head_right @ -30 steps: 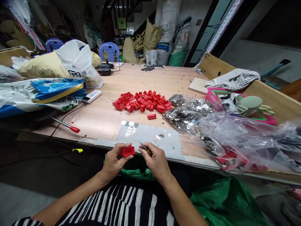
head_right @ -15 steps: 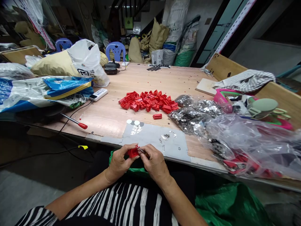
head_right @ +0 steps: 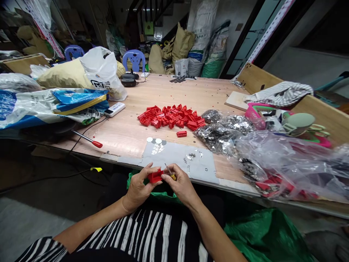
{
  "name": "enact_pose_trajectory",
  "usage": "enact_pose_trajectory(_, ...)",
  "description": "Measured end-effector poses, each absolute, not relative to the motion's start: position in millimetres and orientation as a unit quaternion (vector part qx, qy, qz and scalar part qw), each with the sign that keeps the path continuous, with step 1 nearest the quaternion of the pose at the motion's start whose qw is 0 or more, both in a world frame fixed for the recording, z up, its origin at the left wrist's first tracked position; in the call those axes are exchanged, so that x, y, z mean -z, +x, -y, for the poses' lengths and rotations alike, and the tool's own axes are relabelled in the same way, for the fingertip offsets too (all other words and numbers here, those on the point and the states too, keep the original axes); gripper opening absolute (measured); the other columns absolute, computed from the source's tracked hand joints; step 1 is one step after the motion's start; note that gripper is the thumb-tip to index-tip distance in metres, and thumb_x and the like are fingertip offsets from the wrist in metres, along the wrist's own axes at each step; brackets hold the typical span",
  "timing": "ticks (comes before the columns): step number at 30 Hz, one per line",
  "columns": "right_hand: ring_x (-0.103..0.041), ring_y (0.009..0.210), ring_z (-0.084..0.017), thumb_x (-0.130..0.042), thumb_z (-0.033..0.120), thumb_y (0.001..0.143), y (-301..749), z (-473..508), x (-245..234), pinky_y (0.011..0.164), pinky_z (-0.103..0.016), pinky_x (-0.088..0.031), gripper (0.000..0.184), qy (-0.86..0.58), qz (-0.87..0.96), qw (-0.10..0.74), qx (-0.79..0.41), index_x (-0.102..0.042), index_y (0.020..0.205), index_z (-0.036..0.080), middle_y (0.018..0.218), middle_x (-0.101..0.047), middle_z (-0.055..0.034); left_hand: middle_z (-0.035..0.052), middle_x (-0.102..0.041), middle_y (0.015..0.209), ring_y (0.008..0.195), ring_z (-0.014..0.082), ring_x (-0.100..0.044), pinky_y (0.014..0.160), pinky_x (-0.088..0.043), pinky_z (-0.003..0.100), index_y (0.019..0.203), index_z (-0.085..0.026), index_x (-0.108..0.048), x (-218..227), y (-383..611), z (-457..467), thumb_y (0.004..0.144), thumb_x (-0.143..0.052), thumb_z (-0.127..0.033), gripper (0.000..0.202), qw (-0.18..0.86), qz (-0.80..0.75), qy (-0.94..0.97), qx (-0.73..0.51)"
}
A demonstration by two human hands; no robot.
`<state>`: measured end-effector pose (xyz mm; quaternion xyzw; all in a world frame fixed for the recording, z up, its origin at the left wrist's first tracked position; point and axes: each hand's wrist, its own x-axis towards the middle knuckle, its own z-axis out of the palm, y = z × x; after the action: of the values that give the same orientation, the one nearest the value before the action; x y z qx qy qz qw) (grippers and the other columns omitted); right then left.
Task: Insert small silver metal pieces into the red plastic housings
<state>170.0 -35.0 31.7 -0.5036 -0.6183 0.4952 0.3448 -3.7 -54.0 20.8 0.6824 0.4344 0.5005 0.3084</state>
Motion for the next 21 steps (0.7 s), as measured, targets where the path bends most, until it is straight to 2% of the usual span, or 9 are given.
enact_pose_trajectory(6, -0.052, 0.070, -0.013, -0.059, 0.038, 0.082, 170.0, 37.6, -26.7, 0.064, -0.024, -0.042, 0.021, -0.485, 0.638, 0.326, -0.500, -0.047, 0.085, 0.022, 0.076, -0.055, 0.0028, 0.0054, -0.071, 0.106, 0.106, 0.0223, -0.063, 0.096, -0.049, 0.038, 0.106, -0.024, -0.063, -21.5, 0.8, 56.8, 0.079, -0.062, -0.016, 0.029, 0.306, -0.407, 0.713, -0.482)
enact_pose_trajectory(11, -0.049, 0.067, -0.011, -0.062, 0.041, 0.080, 173.8, 40.2, -30.1, 0.059, -0.023, -0.040, 0.028, -0.452, 0.584, 0.335, -0.586, -0.044, 0.089, 0.022, 0.078, -0.053, 0.0033, 0.0059, -0.069, 0.108, 0.104, 0.0203, -0.064, 0.093, -0.050, 0.035, 0.108, -0.024, -0.060, -19.8, 3.3, 58.6, 0.079, -0.063, -0.015, 0.031, 0.333, -0.384, 0.710, -0.486)
enact_pose_trajectory(16, -0.037, 0.053, -0.006, -0.066, 0.050, 0.076, 173.7, 44.4, -34.5, 0.047, -0.018, -0.028, 0.039, -0.426, 0.506, 0.326, -0.675, -0.042, 0.091, 0.023, 0.071, -0.047, 0.0061, 0.0060, -0.069, 0.106, 0.106, 0.0220, -0.063, 0.095, -0.049, 0.036, 0.104, -0.023, -0.061, -15.6, -0.3, 59.9, 0.076, -0.069, -0.023, 0.028, 0.393, -0.384, 0.676, -0.492)
enact_pose_trajectory(21, -0.029, 0.049, -0.004, -0.071, 0.051, 0.070, 170.5, 46.1, -32.7, 0.043, -0.018, -0.019, 0.046, -0.393, 0.450, 0.314, -0.738, -0.043, 0.092, 0.023, 0.073, -0.043, 0.0063, 0.0067, -0.071, 0.103, 0.112, 0.0248, -0.060, 0.102, -0.043, 0.042, 0.097, -0.021, -0.062, -12.1, -7.7, 56.0, 0.071, -0.074, -0.028, 0.030, 0.489, -0.359, 0.615, -0.503)
